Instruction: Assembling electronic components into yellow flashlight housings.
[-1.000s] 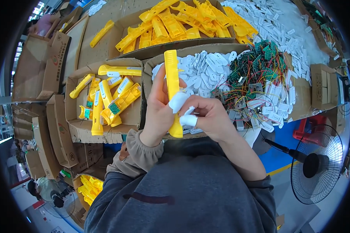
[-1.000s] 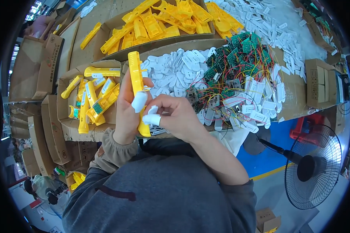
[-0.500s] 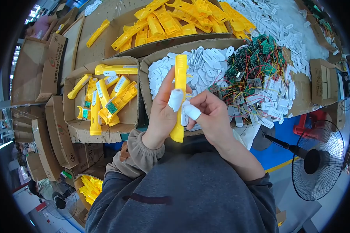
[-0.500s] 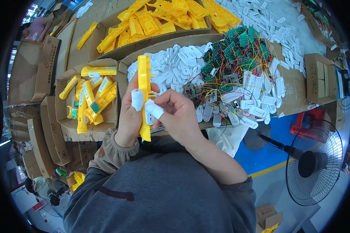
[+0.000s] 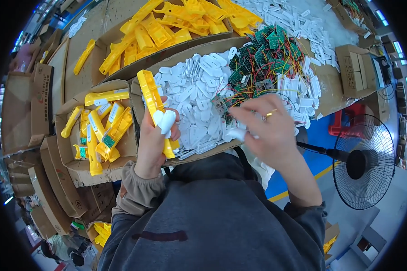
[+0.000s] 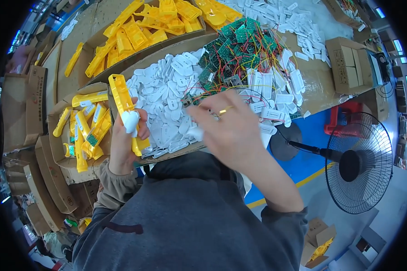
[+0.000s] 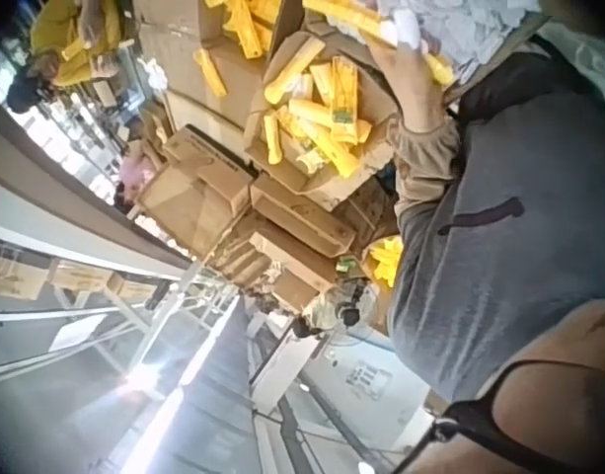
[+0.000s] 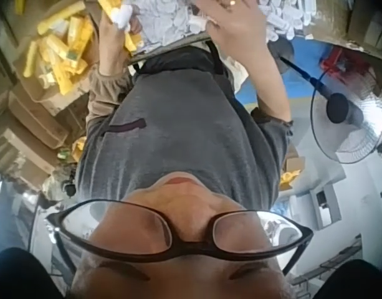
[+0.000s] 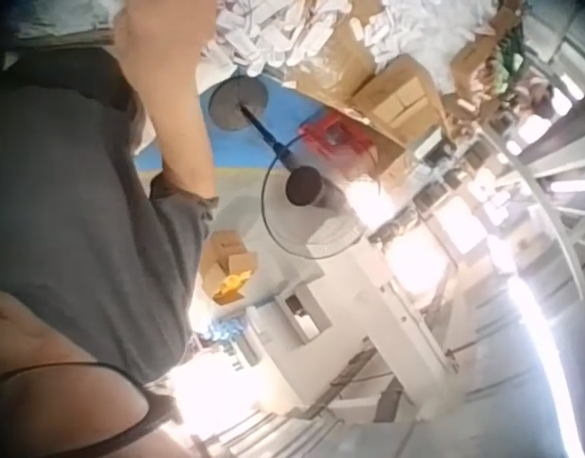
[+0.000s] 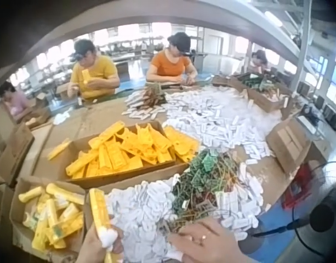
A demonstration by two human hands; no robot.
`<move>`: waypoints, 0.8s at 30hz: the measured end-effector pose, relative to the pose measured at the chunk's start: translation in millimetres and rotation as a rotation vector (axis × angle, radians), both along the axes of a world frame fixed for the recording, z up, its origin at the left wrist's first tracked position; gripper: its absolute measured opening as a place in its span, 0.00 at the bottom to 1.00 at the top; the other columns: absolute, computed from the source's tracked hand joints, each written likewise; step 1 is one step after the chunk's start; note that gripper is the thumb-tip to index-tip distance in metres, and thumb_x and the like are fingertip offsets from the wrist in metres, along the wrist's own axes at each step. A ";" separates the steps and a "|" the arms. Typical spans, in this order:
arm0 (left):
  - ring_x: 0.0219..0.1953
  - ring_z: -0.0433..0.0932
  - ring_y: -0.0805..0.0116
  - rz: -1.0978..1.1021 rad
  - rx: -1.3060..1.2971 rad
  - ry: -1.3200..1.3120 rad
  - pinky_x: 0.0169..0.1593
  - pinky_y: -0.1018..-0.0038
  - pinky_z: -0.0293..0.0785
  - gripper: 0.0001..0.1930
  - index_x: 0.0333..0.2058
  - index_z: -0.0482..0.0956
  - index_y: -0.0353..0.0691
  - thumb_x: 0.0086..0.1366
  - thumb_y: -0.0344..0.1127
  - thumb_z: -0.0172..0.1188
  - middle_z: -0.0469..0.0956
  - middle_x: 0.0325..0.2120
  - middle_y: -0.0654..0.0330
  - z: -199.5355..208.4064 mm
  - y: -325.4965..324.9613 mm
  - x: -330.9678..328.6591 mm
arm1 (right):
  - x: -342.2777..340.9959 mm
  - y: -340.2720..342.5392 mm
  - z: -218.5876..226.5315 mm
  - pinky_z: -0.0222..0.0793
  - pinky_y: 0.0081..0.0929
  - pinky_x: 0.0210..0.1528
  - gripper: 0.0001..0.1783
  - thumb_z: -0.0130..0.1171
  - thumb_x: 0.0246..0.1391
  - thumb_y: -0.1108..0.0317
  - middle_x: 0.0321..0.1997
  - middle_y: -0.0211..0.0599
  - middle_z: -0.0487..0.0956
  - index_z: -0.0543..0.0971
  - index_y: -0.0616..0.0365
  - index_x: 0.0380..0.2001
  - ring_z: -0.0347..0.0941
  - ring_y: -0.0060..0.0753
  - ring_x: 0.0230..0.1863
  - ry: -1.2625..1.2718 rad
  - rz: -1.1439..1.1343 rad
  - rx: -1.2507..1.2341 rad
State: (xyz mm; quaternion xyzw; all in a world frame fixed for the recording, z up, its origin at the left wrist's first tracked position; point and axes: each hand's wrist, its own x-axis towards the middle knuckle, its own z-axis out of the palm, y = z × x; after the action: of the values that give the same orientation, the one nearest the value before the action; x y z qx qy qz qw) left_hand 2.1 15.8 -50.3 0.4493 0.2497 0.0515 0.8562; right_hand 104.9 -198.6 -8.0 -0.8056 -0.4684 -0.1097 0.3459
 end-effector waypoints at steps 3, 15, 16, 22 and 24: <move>0.19 0.67 0.78 -0.047 0.070 -0.069 0.23 0.81 0.64 0.30 0.57 0.54 0.39 0.57 0.28 0.57 0.70 0.28 0.60 9.0 -9.8 0.2 | 5.8 24.9 -13.4 0.65 0.31 0.36 0.16 0.59 0.31 0.77 0.32 0.34 0.74 0.79 0.56 0.31 0.70 0.36 0.34 -0.166 -0.001 -0.226; 0.42 0.75 0.68 0.163 0.469 -0.334 0.38 0.81 0.70 0.35 0.53 0.57 0.37 0.47 0.24 0.65 0.75 0.40 0.50 41.1 -9.5 -8.0 | -4.0 68.6 -7.5 0.66 0.18 0.40 0.13 0.52 0.51 0.80 0.33 0.30 0.74 0.75 0.64 0.42 0.70 0.20 0.38 0.892 0.276 0.423; 0.42 0.75 0.68 0.175 0.476 -0.329 0.38 0.81 0.70 0.35 0.53 0.57 0.37 0.47 0.24 0.65 0.75 0.40 0.50 40.7 -7.7 -6.4 | -8.9 70.7 -12.5 0.66 0.18 0.40 0.13 0.52 0.51 0.80 0.33 0.30 0.74 0.75 0.64 0.42 0.70 0.20 0.38 0.896 0.290 0.422; 0.43 0.76 0.63 0.103 0.477 -0.161 0.46 0.73 0.72 0.31 0.51 0.57 0.35 0.48 0.21 0.61 0.76 0.40 0.49 35.1 -0.7 -11.3 | -17.8 82.7 -30.7 0.68 0.17 0.31 0.15 0.55 0.48 0.78 0.26 0.30 0.75 0.76 0.60 0.42 0.71 0.17 0.27 0.767 0.129 0.347; 0.43 0.76 0.63 0.140 0.403 -0.136 0.47 0.73 0.71 0.31 0.51 0.57 0.35 0.48 0.21 0.60 0.76 0.40 0.49 34.4 -2.9 -9.9 | -18.4 86.1 -37.2 0.69 0.18 0.30 0.16 0.56 0.47 0.78 0.26 0.32 0.75 0.76 0.60 0.42 0.72 0.18 0.27 0.673 0.075 0.339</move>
State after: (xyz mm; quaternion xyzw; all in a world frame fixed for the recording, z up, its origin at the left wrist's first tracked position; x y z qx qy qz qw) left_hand -7.8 12.9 -16.0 0.5884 0.2069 0.1900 0.7582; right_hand 86.5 -112.5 -45.2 -0.7103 -0.3329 0.0978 0.6124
